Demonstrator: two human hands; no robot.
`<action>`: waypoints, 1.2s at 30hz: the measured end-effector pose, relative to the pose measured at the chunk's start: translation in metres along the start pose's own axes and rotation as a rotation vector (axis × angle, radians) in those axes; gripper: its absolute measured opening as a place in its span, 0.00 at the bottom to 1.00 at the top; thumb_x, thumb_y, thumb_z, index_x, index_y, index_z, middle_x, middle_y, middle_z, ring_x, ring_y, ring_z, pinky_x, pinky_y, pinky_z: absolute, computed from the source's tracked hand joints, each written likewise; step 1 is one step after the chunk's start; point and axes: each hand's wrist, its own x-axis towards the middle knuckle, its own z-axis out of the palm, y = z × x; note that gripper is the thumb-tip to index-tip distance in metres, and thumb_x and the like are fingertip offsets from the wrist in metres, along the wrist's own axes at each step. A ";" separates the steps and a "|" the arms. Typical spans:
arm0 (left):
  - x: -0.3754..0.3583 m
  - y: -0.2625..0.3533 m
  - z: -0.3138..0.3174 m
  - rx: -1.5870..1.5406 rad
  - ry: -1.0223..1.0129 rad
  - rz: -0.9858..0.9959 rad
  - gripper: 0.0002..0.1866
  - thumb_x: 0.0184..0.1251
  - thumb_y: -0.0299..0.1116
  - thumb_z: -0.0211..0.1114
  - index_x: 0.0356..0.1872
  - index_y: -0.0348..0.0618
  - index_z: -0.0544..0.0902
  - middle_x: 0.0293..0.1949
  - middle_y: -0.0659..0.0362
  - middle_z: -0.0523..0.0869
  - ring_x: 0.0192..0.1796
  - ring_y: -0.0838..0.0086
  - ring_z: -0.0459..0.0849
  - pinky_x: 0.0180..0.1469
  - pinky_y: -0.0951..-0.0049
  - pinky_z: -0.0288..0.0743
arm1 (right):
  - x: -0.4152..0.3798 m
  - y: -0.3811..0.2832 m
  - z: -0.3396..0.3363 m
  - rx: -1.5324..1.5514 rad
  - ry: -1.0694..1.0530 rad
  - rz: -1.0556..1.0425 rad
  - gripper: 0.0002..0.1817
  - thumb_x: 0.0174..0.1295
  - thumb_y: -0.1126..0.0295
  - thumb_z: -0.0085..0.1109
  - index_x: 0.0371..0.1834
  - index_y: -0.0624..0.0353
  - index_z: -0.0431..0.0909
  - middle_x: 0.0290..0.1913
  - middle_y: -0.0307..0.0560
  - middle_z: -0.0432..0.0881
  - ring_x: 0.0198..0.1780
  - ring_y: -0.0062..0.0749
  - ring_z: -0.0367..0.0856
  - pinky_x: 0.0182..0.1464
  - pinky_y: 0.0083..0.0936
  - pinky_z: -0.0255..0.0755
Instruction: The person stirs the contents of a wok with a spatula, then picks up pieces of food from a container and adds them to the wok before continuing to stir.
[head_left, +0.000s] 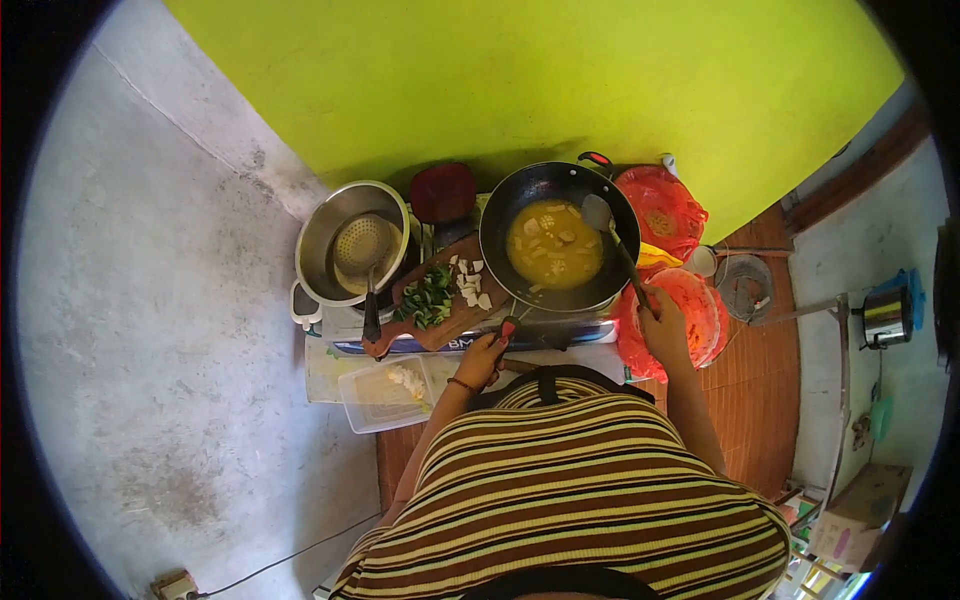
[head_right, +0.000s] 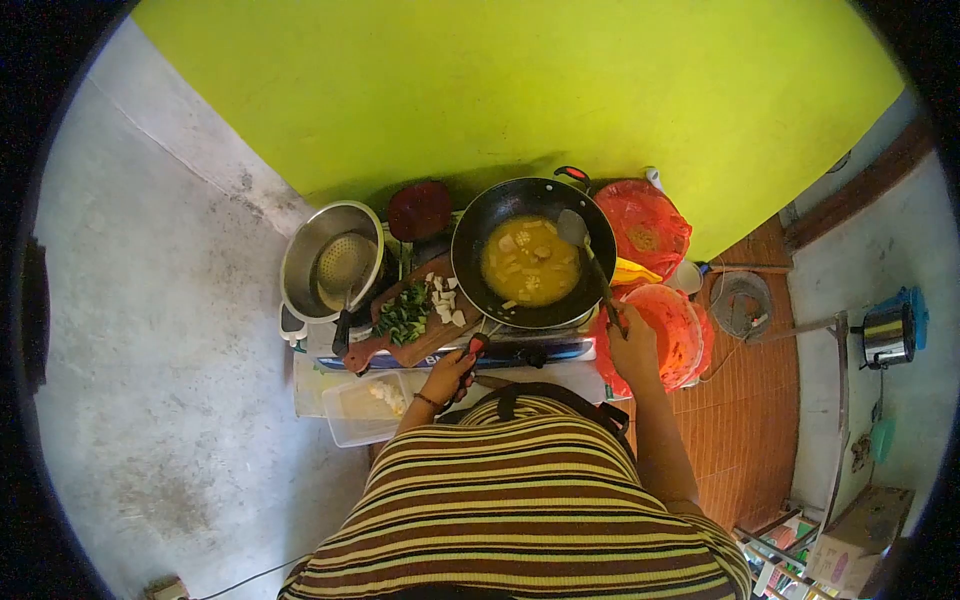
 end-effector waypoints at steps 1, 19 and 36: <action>0.000 -0.001 0.000 -0.005 -0.001 0.001 0.10 0.70 0.41 0.52 0.35 0.46 0.72 0.16 0.61 0.71 0.08 0.78 0.62 0.10 0.78 0.53 | -0.001 -0.002 -0.002 0.056 -0.033 0.022 0.21 0.57 0.77 0.47 0.56 0.61 0.71 0.20 0.39 0.73 0.21 0.18 0.69 0.24 0.19 0.63; 0.001 -0.002 -0.002 -0.001 -0.008 -0.005 0.10 0.70 0.42 0.53 0.33 0.48 0.72 0.16 0.62 0.72 0.08 0.78 0.64 0.10 0.78 0.54 | -0.003 -0.022 -0.003 -0.065 -0.010 -0.138 0.20 0.56 0.75 0.49 0.54 0.59 0.74 0.21 0.49 0.74 0.22 0.31 0.73 0.29 0.27 0.67; 0.000 -0.002 -0.001 -0.039 -0.014 0.003 0.11 0.70 0.44 0.53 0.37 0.47 0.73 0.16 0.62 0.71 0.08 0.79 0.62 0.10 0.79 0.53 | 0.006 -0.021 -0.008 -0.078 0.097 -0.044 0.19 0.57 0.74 0.49 0.54 0.55 0.74 0.30 0.59 0.78 0.29 0.42 0.78 0.34 0.34 0.69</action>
